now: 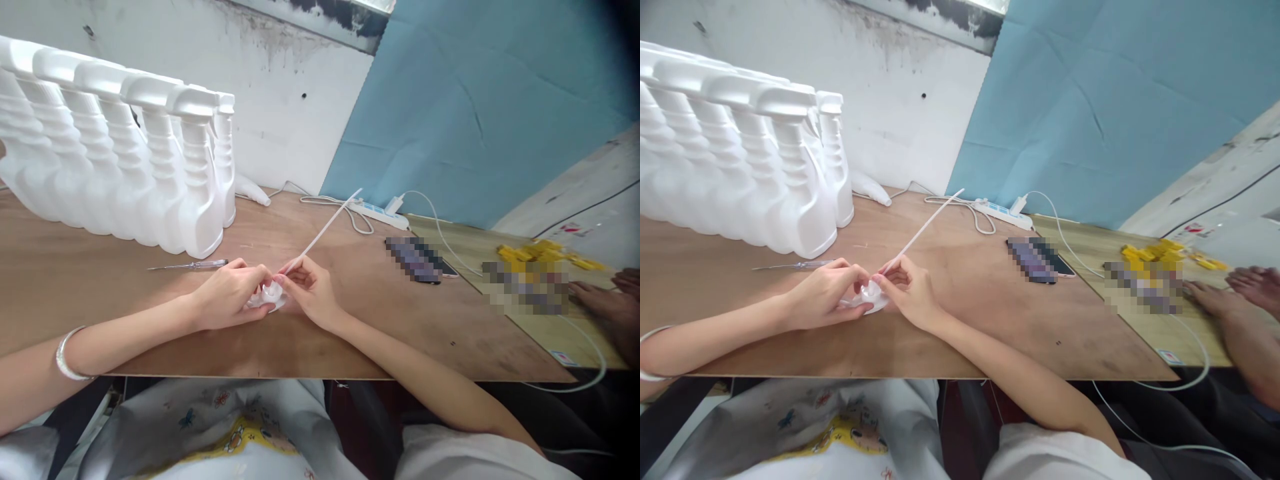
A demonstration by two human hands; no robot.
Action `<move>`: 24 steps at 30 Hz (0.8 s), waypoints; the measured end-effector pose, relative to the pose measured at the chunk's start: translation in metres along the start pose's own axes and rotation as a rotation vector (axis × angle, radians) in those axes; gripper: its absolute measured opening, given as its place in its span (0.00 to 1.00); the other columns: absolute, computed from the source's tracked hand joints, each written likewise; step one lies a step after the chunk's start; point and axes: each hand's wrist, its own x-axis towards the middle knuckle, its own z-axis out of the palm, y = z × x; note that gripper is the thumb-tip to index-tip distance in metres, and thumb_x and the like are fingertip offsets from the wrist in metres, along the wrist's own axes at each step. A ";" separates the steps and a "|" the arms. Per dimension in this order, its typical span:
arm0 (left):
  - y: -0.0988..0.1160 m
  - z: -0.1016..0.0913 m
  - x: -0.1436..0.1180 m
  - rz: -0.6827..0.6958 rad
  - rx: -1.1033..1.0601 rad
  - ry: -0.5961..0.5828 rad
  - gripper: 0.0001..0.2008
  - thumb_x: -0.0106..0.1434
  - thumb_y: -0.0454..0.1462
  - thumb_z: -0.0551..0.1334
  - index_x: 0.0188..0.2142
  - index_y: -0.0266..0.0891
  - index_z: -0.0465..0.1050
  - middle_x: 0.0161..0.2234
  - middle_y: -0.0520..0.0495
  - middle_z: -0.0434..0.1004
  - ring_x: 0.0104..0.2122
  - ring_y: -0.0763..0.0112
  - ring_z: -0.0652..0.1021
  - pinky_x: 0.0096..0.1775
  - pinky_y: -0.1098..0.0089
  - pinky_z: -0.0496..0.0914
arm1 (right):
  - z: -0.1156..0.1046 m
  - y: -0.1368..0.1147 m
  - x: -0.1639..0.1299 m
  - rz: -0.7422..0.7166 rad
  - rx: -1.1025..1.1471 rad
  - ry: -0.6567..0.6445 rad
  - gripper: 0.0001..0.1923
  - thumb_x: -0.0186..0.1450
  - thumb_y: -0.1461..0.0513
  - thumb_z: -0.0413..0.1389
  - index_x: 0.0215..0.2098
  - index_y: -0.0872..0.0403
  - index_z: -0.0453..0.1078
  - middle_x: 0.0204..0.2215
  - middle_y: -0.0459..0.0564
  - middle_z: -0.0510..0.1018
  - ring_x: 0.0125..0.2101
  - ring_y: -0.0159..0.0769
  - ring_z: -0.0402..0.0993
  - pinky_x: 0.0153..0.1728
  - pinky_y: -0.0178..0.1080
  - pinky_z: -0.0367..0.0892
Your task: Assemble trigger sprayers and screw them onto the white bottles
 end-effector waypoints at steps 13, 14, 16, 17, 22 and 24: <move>0.002 0.000 0.000 0.010 -0.015 0.005 0.09 0.57 0.40 0.56 0.34 0.37 0.60 0.26 0.52 0.71 0.25 0.70 0.71 0.35 0.68 0.62 | -0.002 -0.003 -0.002 -0.091 -0.163 -0.057 0.06 0.57 0.58 0.56 0.30 0.52 0.66 0.26 0.44 0.74 0.28 0.28 0.72 0.32 0.33 0.68; 0.002 -0.001 0.000 0.011 -0.015 0.007 0.09 0.57 0.40 0.56 0.34 0.37 0.60 0.26 0.52 0.70 0.25 0.70 0.71 0.35 0.69 0.62 | -0.002 -0.003 -0.002 -0.092 -0.165 -0.056 0.06 0.57 0.58 0.56 0.30 0.52 0.66 0.26 0.44 0.74 0.27 0.28 0.72 0.32 0.33 0.68; 0.002 -0.001 0.000 0.012 -0.015 0.010 0.08 0.57 0.39 0.56 0.34 0.37 0.60 0.25 0.52 0.70 0.25 0.70 0.71 0.35 0.69 0.62 | -0.001 -0.004 -0.002 -0.088 -0.173 -0.053 0.07 0.57 0.58 0.56 0.29 0.53 0.66 0.26 0.44 0.74 0.28 0.29 0.72 0.32 0.34 0.68; 0.003 -0.001 0.000 0.012 -0.016 0.010 0.08 0.57 0.39 0.56 0.33 0.37 0.60 0.25 0.52 0.70 0.25 0.71 0.71 0.35 0.69 0.62 | -0.001 -0.004 -0.002 -0.087 -0.178 -0.049 0.07 0.57 0.57 0.56 0.29 0.53 0.66 0.26 0.45 0.74 0.28 0.29 0.72 0.32 0.34 0.69; 0.004 -0.002 0.001 0.012 -0.035 0.000 0.08 0.57 0.38 0.57 0.34 0.37 0.60 0.26 0.52 0.70 0.25 0.71 0.71 0.34 0.69 0.62 | -0.001 -0.003 -0.003 -0.120 -0.232 -0.028 0.08 0.56 0.57 0.57 0.27 0.53 0.67 0.26 0.46 0.75 0.28 0.31 0.72 0.32 0.35 0.68; 0.004 -0.002 0.001 0.009 -0.039 -0.005 0.08 0.57 0.38 0.57 0.34 0.37 0.60 0.27 0.52 0.70 0.26 0.71 0.71 0.34 0.69 0.61 | 0.000 -0.002 -0.004 -0.130 -0.252 -0.022 0.08 0.56 0.57 0.57 0.27 0.53 0.67 0.26 0.47 0.75 0.28 0.31 0.72 0.33 0.36 0.68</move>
